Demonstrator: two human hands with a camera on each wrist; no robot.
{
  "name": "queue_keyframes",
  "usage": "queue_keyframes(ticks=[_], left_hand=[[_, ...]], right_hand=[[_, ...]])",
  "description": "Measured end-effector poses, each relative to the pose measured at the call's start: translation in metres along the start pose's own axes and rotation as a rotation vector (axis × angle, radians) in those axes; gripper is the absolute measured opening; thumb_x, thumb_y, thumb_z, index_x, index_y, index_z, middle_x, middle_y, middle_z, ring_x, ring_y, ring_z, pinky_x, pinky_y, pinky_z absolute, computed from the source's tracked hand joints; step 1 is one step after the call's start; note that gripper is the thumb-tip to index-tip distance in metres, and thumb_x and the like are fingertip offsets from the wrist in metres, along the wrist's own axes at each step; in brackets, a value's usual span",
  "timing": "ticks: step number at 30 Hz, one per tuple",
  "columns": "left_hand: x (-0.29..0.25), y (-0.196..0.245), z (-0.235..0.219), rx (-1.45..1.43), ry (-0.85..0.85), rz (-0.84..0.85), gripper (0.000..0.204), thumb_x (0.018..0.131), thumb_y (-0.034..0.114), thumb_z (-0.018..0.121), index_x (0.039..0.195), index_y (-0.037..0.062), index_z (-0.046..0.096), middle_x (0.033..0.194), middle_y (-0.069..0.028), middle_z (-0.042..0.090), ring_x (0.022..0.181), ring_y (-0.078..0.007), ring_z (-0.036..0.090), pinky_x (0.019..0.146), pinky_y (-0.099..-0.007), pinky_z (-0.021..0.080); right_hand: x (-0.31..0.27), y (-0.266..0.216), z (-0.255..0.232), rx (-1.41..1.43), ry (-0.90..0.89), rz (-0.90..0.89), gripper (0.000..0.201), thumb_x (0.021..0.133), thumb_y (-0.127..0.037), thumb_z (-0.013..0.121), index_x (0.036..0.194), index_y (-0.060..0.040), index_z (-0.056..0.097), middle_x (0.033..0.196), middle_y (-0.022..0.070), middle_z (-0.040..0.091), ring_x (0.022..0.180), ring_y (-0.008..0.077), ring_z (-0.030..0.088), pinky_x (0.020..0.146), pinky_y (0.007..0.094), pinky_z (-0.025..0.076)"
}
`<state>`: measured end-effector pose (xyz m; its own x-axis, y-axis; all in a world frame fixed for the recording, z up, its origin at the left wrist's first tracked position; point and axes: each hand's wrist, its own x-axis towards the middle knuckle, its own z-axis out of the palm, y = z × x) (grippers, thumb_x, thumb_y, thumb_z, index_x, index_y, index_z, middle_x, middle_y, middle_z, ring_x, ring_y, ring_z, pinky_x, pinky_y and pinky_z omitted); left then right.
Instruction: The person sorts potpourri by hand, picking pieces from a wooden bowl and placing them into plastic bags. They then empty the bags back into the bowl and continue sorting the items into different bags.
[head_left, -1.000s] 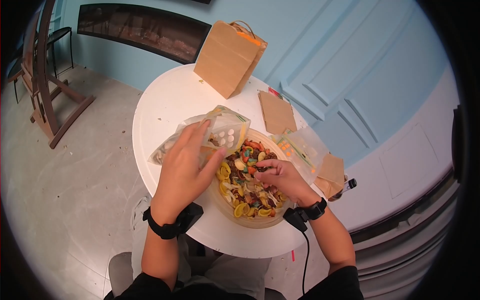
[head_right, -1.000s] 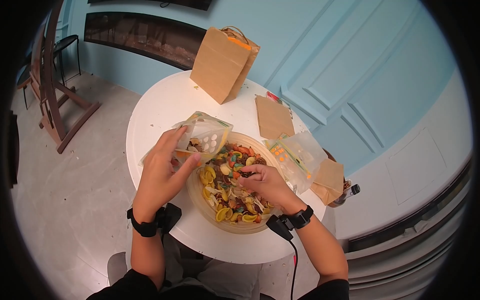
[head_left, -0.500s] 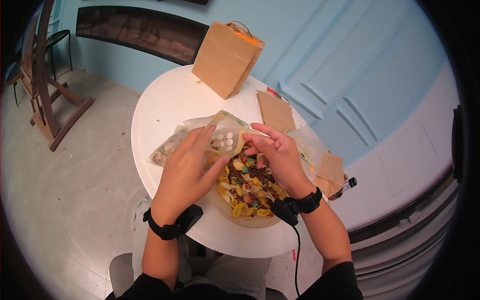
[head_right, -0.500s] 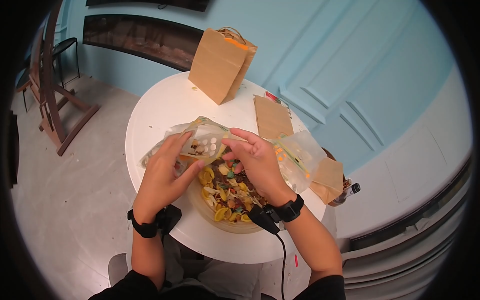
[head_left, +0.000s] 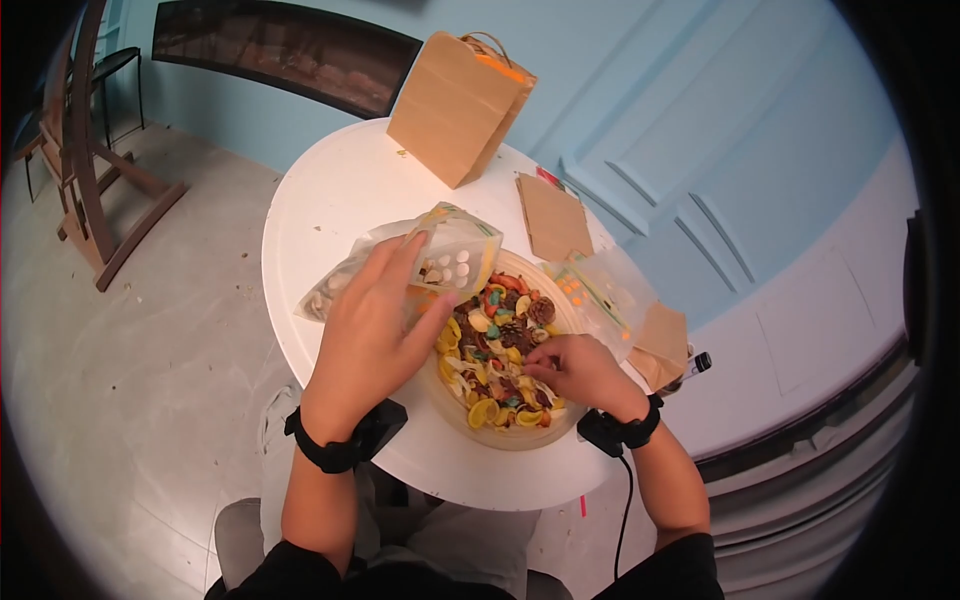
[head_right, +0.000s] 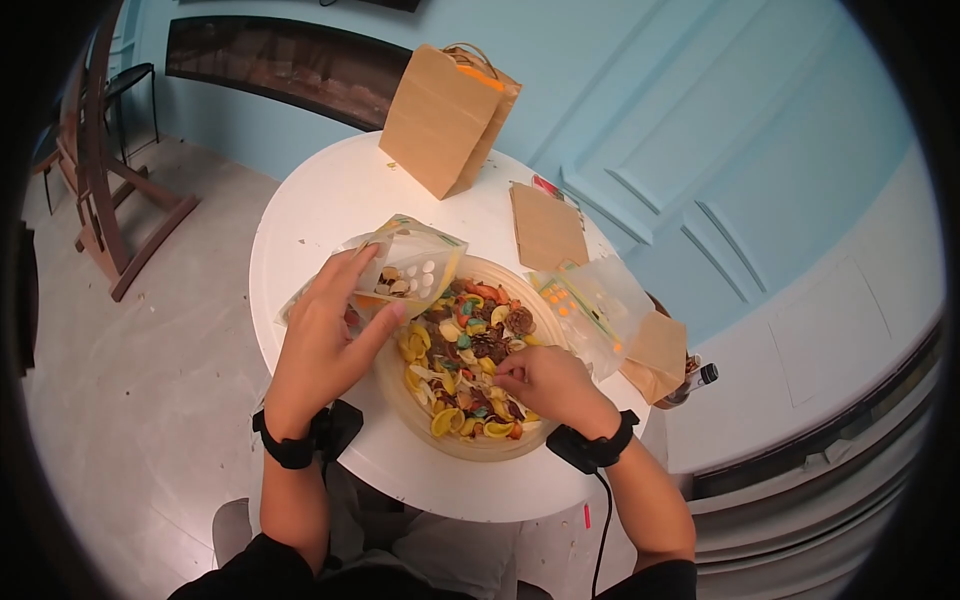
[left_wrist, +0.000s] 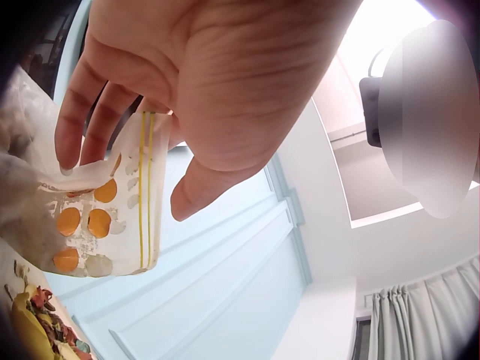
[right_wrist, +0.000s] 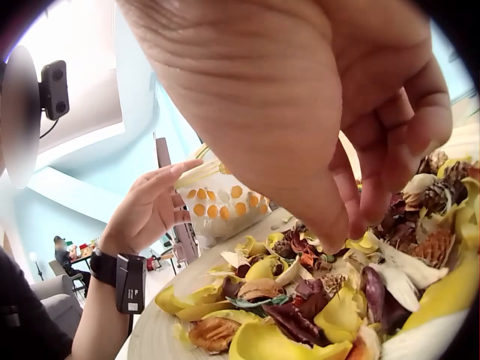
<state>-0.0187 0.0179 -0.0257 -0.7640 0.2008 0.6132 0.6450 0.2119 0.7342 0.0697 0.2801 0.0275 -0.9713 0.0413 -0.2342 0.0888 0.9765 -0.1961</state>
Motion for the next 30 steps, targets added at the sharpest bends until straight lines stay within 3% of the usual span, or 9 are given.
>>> queue_keyframes(ticks=[7,16,19,22,25,29,30], left_hand=[[0.000,0.002,-0.001,0.015,-0.002,-0.008,0.057,0.092,0.022,0.074,0.140,-0.0007,0.055,0.131,-0.0170,0.062,0.095,-0.0256,0.065,0.073,-0.0304,0.054],[0.001,0.001,0.001,0.007,-0.014,-0.019,0.057,0.091,0.020,0.074,0.140,-0.0009,0.055,0.128,-0.0167,0.063,0.096,-0.0253,0.065,0.073,-0.0305,0.054],[0.000,0.000,0.002,0.007,-0.008,-0.007,0.056,0.091,0.020,0.074,0.140,-0.0011,0.055,0.128,-0.0168,0.063,0.098,-0.0254,0.065,0.074,-0.0307,0.054],[0.000,0.001,0.002,-0.004,-0.004,-0.007,0.056,0.091,0.020,0.074,0.139,-0.0015,0.055,0.128,-0.0170,0.063,0.099,-0.0261,0.065,0.075,-0.0313,0.054],[0.000,-0.001,0.003,0.004,0.000,0.007,0.055,0.091,0.020,0.074,0.138,-0.0016,0.055,0.127,-0.0174,0.063,0.100,-0.0273,0.065,0.075,-0.0319,0.054],[0.000,0.004,0.004,-0.020,-0.026,-0.004,0.055,0.091,0.019,0.074,0.138,-0.0008,0.056,0.126,-0.0175,0.064,0.101,-0.0285,0.065,0.075,-0.0324,0.054],[0.000,0.005,0.005,-0.025,-0.029,-0.003,0.054,0.090,0.018,0.074,0.136,-0.0027,0.056,0.126,-0.0190,0.063,0.104,-0.0326,0.065,0.081,-0.0359,0.054]], right_hand=[[0.013,0.013,0.020,-0.007,-0.060,-0.048,0.026,0.088,-0.026,0.078,0.103,-0.0059,0.072,0.080,0.0086,0.071,0.077,0.0260,0.068,0.066,0.0367,0.051],[0.016,0.012,0.014,0.543,0.128,0.056,0.018,0.085,-0.013,0.085,0.089,-0.0012,0.071,0.078,-0.0009,0.069,0.067,0.0061,0.060,0.061,0.0219,0.049],[0.018,0.010,0.012,0.609,0.161,0.092,0.015,0.087,-0.010,0.082,0.092,0.0001,0.073,0.079,0.0010,0.070,0.070,0.0053,0.062,0.062,0.0219,0.050],[0.023,0.015,0.018,0.829,0.213,0.005,0.018,0.092,-0.012,0.078,0.104,0.0011,0.073,0.082,0.0017,0.072,0.071,0.0051,0.063,0.061,0.0203,0.049],[0.021,0.000,0.008,0.946,0.181,0.086,0.023,0.097,-0.014,0.071,0.114,0.0014,0.071,0.090,0.0034,0.074,0.072,0.0060,0.064,0.061,0.0190,0.049],[0.029,-0.011,-0.003,1.089,0.200,0.013,0.030,0.101,-0.016,0.067,0.125,0.0017,0.066,0.103,0.0061,0.074,0.081,0.0071,0.065,0.063,0.0197,0.050],[0.030,-0.021,-0.010,1.153,0.200,0.000,0.033,0.101,-0.017,0.066,0.128,0.0026,0.065,0.107,0.0070,0.074,0.085,0.0078,0.065,0.065,0.0208,0.051]])
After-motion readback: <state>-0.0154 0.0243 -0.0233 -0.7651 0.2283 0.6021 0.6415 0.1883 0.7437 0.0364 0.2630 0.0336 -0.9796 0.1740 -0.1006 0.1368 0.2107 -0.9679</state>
